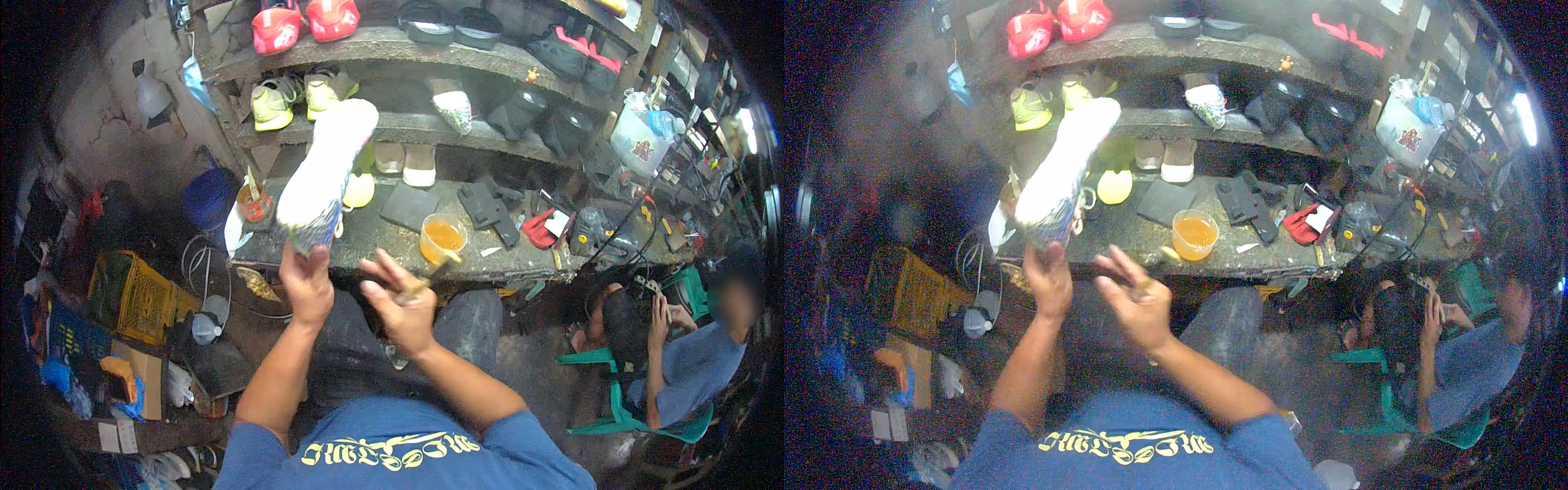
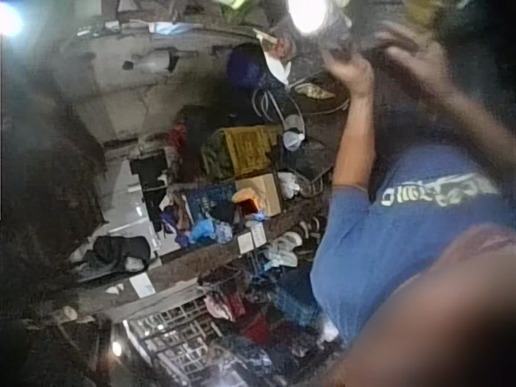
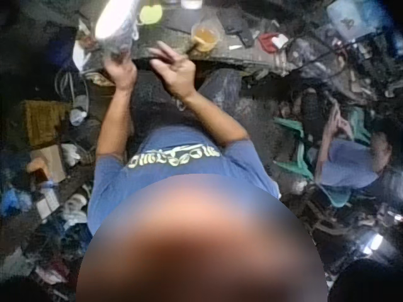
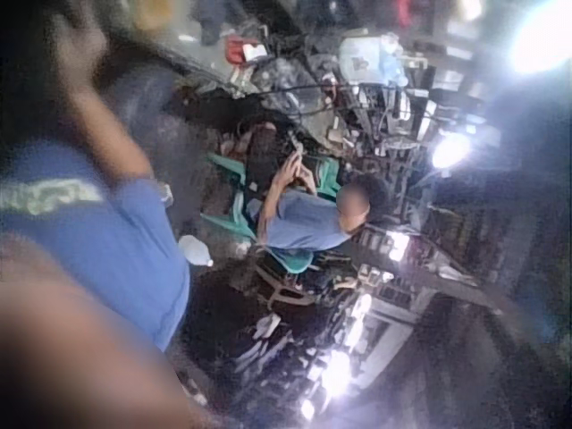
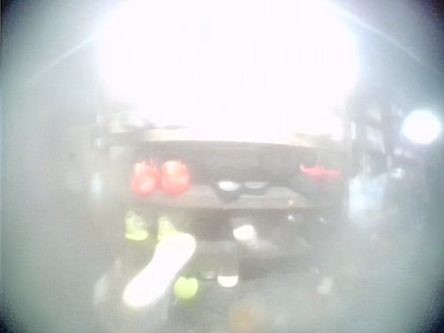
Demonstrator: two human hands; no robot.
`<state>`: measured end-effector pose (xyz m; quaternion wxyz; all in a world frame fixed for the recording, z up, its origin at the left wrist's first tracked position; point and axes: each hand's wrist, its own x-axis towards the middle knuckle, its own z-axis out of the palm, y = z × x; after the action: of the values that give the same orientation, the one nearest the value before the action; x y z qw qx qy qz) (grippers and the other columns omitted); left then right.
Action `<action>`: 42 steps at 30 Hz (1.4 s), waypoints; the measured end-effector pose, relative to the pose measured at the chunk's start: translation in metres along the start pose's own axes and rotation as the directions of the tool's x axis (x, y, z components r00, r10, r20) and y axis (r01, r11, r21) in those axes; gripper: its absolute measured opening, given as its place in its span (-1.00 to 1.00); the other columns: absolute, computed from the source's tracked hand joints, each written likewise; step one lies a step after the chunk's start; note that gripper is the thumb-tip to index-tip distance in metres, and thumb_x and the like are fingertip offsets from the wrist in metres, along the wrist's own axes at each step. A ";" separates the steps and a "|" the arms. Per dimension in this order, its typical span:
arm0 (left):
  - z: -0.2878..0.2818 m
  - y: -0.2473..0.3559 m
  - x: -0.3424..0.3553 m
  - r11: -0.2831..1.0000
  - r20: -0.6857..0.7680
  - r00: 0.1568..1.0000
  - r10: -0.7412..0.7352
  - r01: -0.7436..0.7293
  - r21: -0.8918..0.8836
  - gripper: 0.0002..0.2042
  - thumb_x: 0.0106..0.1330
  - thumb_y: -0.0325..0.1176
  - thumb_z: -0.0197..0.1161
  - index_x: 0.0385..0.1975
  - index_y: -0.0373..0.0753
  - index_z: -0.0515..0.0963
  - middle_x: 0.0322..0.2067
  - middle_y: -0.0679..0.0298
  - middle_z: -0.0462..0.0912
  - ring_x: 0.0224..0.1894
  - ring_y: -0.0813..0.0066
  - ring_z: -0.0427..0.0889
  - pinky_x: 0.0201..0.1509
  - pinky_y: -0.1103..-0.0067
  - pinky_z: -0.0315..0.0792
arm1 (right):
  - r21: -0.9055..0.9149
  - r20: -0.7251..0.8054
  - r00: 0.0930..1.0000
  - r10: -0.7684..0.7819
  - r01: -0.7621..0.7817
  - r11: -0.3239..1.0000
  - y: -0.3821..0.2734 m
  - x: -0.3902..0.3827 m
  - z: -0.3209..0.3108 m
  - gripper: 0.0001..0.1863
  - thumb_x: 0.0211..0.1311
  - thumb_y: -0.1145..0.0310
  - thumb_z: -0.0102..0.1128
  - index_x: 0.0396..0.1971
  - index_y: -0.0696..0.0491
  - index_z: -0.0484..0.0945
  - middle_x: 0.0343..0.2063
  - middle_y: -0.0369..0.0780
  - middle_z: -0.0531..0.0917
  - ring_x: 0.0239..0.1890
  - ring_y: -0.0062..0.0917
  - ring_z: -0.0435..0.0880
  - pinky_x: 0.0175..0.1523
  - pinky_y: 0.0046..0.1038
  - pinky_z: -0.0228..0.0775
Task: The person paints the soles of multiple shoes using a small brush and a yellow liquid from a cup. They handle a white sneaker with blue patterns and a bright yellow sneaker, repeatedly dipping the brush and applying the liquid to the sole surfaces.
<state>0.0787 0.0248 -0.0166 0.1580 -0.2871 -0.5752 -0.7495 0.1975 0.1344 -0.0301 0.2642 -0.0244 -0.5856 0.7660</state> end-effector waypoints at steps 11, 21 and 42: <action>0.132 -0.152 0.201 0.930 0.208 0.978 0.029 -0.103 0.353 -0.30 0.45 0.08 0.19 0.35 -0.41 0.31 0.12 -0.14 0.60 0.20 0.01 0.56 0.39 0.29 0.29 | -0.107 -0.405 0.914 0.013 -0.061 0.992 0.043 -0.026 -0.112 -0.51 0.38 0.50 0.26 0.29 0.18 0.46 -0.02 -0.11 0.74 -0.54 -0.86 0.40 -0.49 -0.73 0.24; 0.146 -0.187 0.208 0.638 0.270 0.962 0.040 -0.233 0.734 -0.18 0.36 0.17 0.23 0.42 -0.36 0.24 0.34 -0.13 0.40 0.47 0.03 0.28 0.54 -0.01 -0.11 | -0.122 -0.418 0.906 0.060 -0.121 0.985 0.045 -0.039 -0.124 -0.52 0.38 0.50 0.24 0.27 0.22 0.46 -0.08 -0.12 0.76 -0.57 -0.86 0.38 -0.51 -0.72 0.19; 0.092 -0.153 0.280 0.803 -0.231 0.955 0.184 -0.010 0.597 0.01 0.07 -0.08 0.55 0.42 -0.42 0.07 0.33 -0.30 0.25 0.41 -0.16 0.25 0.45 0.17 0.24 | -0.125 -0.471 0.880 0.055 -0.128 0.984 0.046 -0.044 -0.129 -0.54 0.36 0.47 0.26 0.22 0.25 0.46 -0.19 -0.13 0.73 -0.66 -0.82 0.34 -0.58 -0.68 0.14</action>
<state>-0.2051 0.1829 0.0522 0.3566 -0.1454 -0.7354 -0.5575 0.2622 0.2217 -0.1247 0.3578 -0.2552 -0.5600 0.7023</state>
